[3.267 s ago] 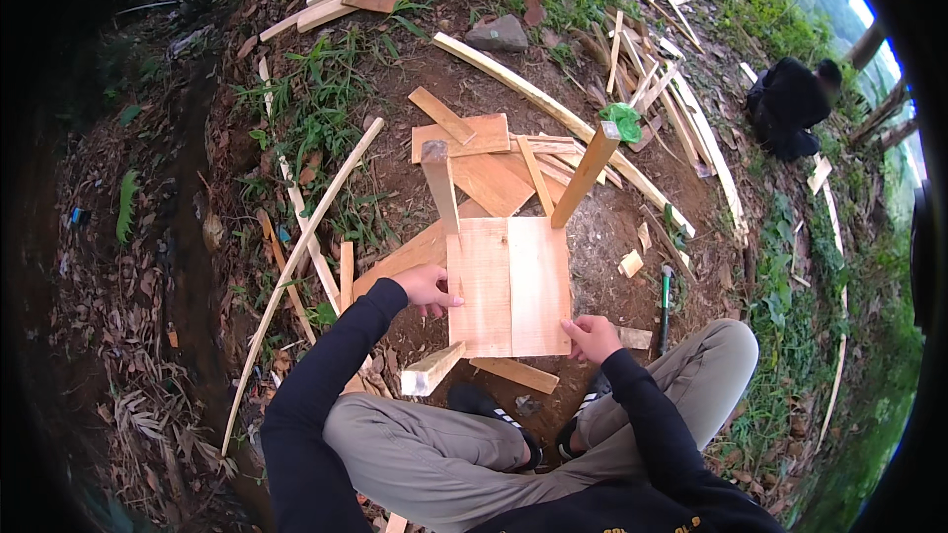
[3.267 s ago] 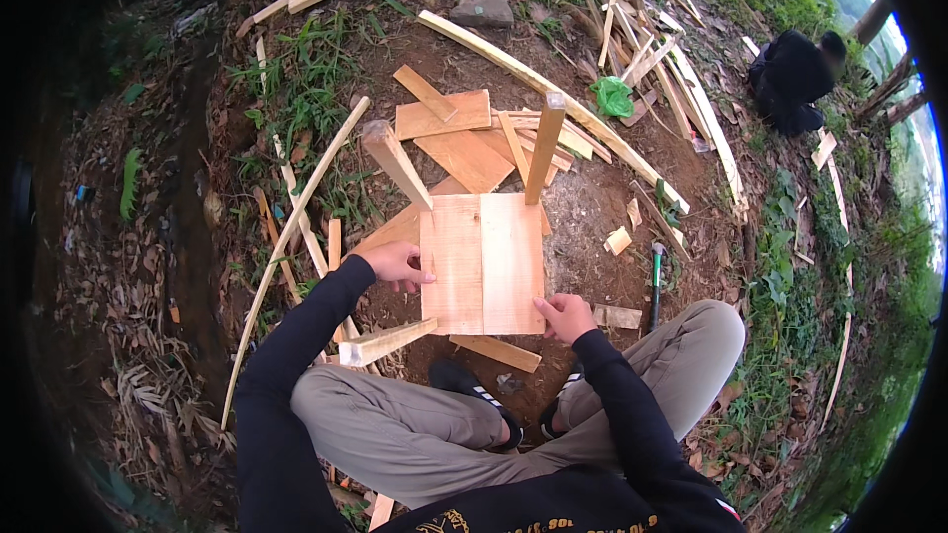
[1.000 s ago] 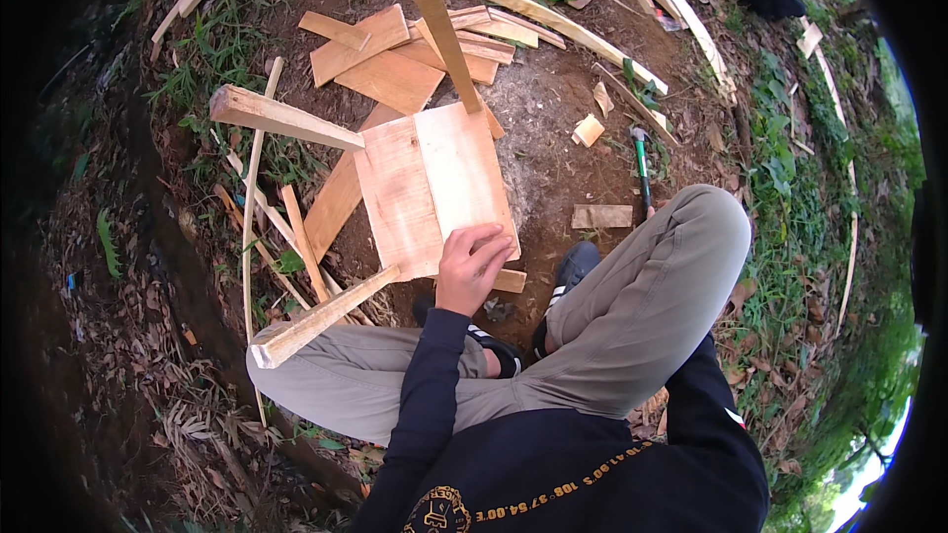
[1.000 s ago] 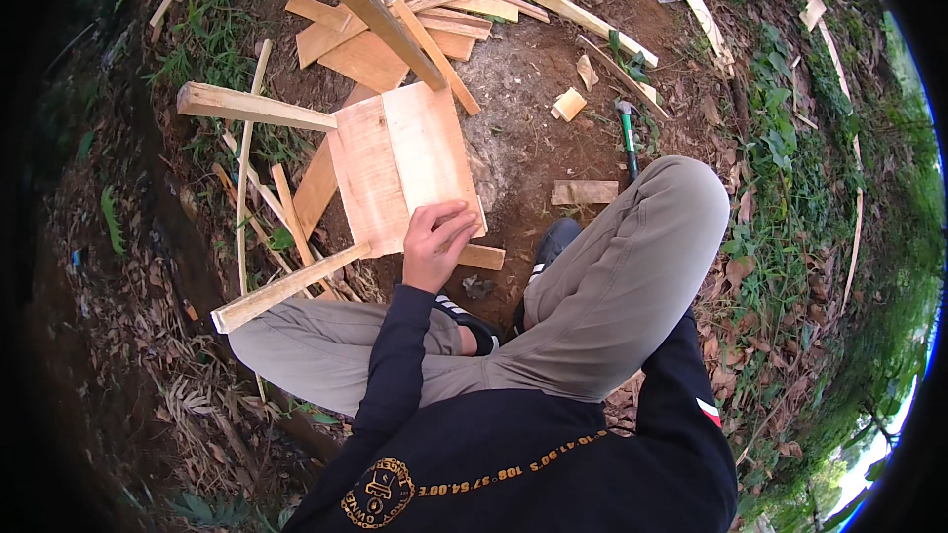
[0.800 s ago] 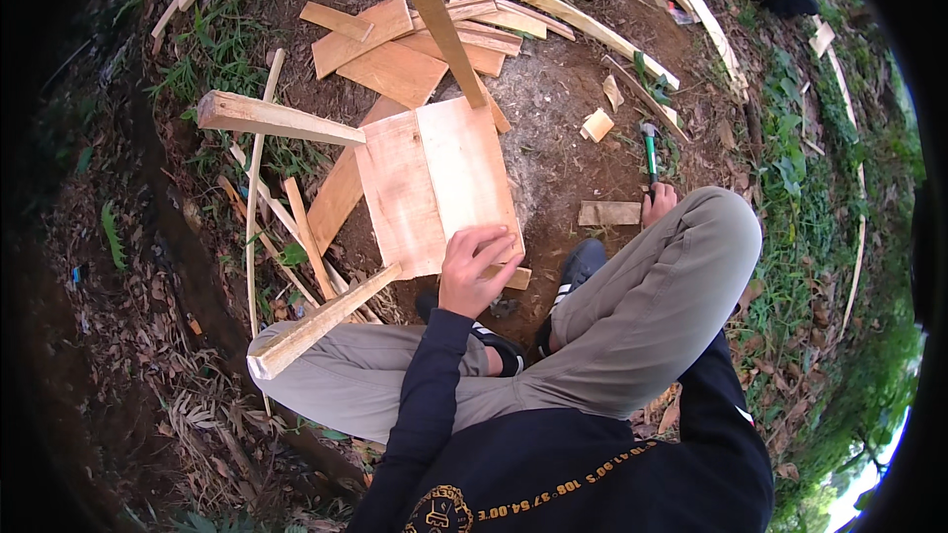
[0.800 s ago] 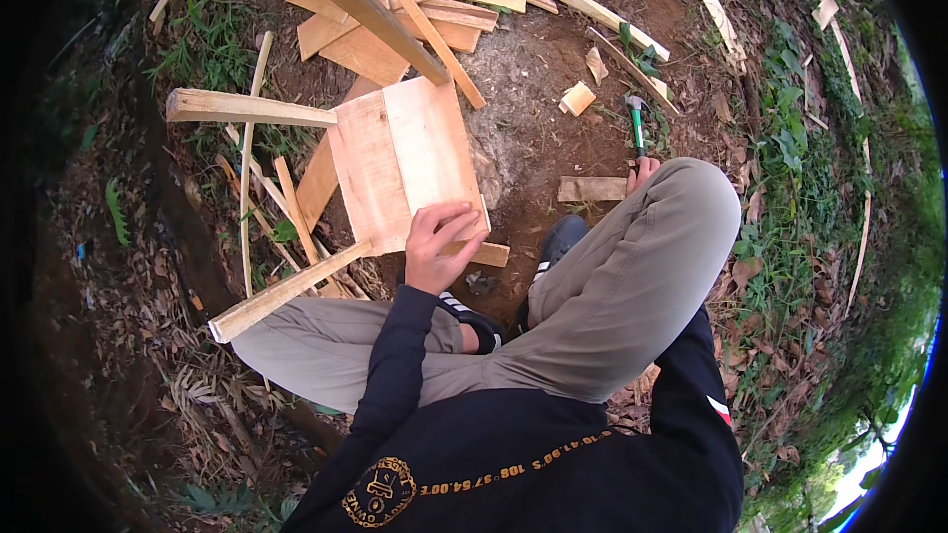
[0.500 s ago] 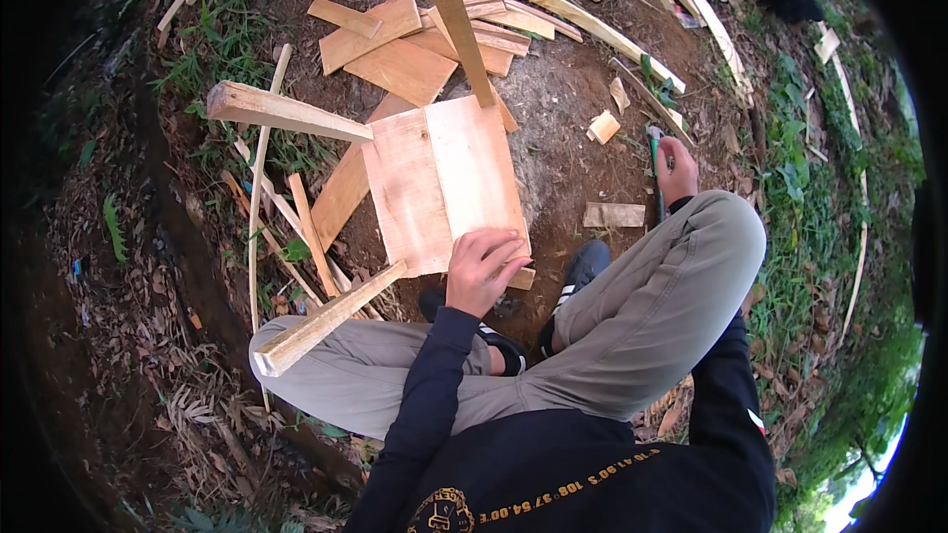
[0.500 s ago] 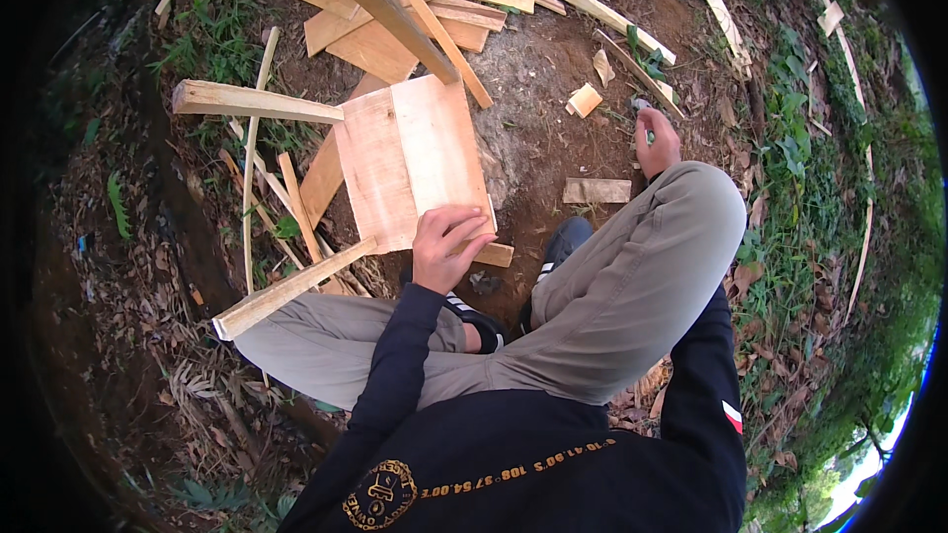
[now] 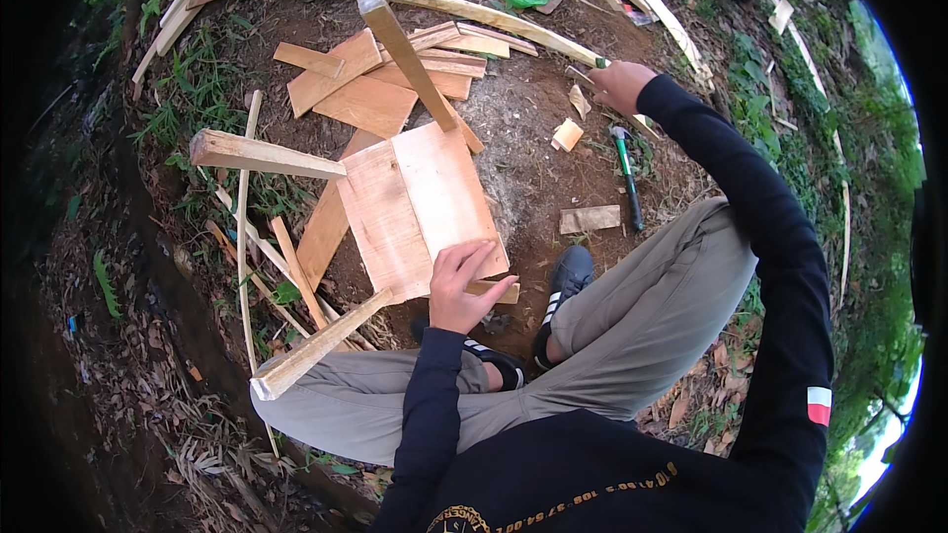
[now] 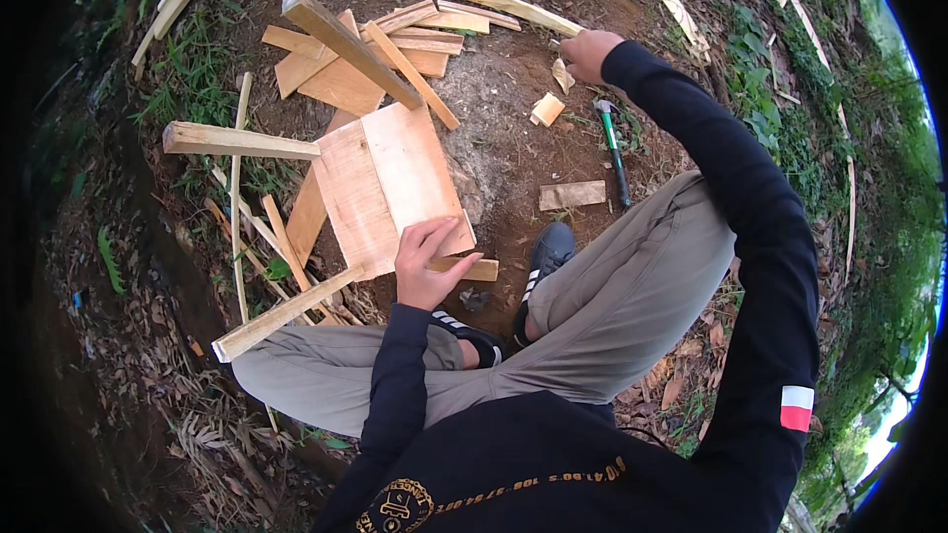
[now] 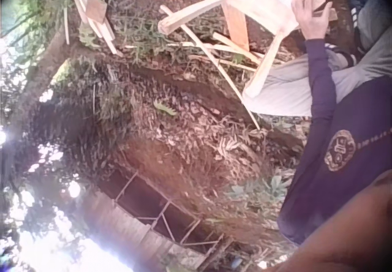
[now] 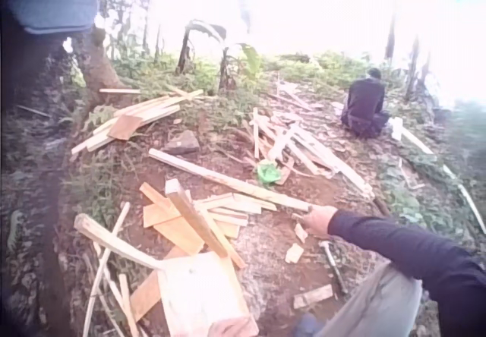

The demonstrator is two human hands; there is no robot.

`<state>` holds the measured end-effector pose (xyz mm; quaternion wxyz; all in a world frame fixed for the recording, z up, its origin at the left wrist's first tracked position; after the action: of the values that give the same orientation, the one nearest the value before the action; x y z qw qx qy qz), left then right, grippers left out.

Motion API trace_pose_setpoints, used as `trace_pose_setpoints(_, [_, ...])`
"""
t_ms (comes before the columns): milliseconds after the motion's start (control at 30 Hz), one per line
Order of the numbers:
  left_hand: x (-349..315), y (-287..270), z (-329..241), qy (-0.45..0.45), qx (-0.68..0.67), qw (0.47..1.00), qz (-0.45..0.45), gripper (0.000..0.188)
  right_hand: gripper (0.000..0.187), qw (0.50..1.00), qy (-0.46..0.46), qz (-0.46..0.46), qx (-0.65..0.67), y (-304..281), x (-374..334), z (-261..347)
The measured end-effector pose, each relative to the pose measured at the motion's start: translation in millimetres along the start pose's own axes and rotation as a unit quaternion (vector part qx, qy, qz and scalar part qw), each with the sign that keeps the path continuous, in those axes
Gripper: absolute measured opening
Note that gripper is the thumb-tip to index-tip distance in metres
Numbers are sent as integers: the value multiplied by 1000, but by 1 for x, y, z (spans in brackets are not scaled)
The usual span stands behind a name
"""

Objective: The person assembles a small wooden structure using planks and a hammer. They position the pieces, align them, and hammer nails to secure the joints.

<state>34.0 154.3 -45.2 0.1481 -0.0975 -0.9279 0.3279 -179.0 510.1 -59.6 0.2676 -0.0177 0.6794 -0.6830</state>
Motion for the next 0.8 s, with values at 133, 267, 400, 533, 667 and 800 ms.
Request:
trace_pose_setpoints(133, [-2,-10,-1,-19,-40,999,0,45,19,998,-23,51,38,72,51,71])
trace_pose_setpoints(267, [-3,-12,-2,-22,-60,998,-2,41,29,938,44,-124,320,96,92,153])
trace_pose_setpoints(400, [-1,-14,0,-15,-69,997,2,40,36,927,57,-166,331,117,130,187])
trace_pose_setpoints(533, [2,-11,0,-14,-92,996,4,40,25,926,63,-209,309,142,152,173])
trace_pose_setpoints(667, [-6,-21,2,-22,-89,996,-14,39,21,934,25,-210,289,133,157,186])
trace_pose_setpoints(800, [-9,-24,2,-16,-98,995,-33,37,31,951,68,-169,251,114,150,182])
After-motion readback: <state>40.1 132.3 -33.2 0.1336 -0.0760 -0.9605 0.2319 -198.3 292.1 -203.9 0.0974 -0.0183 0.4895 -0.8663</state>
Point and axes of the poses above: each hand's wrist, its own x-axis towards the middle knuckle, its own y-axis out of the palm, z = x × y, the point moved 2 cm from there along x, towards the middle knuckle, and after that the axes turned 1 degree about -y, right-handed, at the moved point
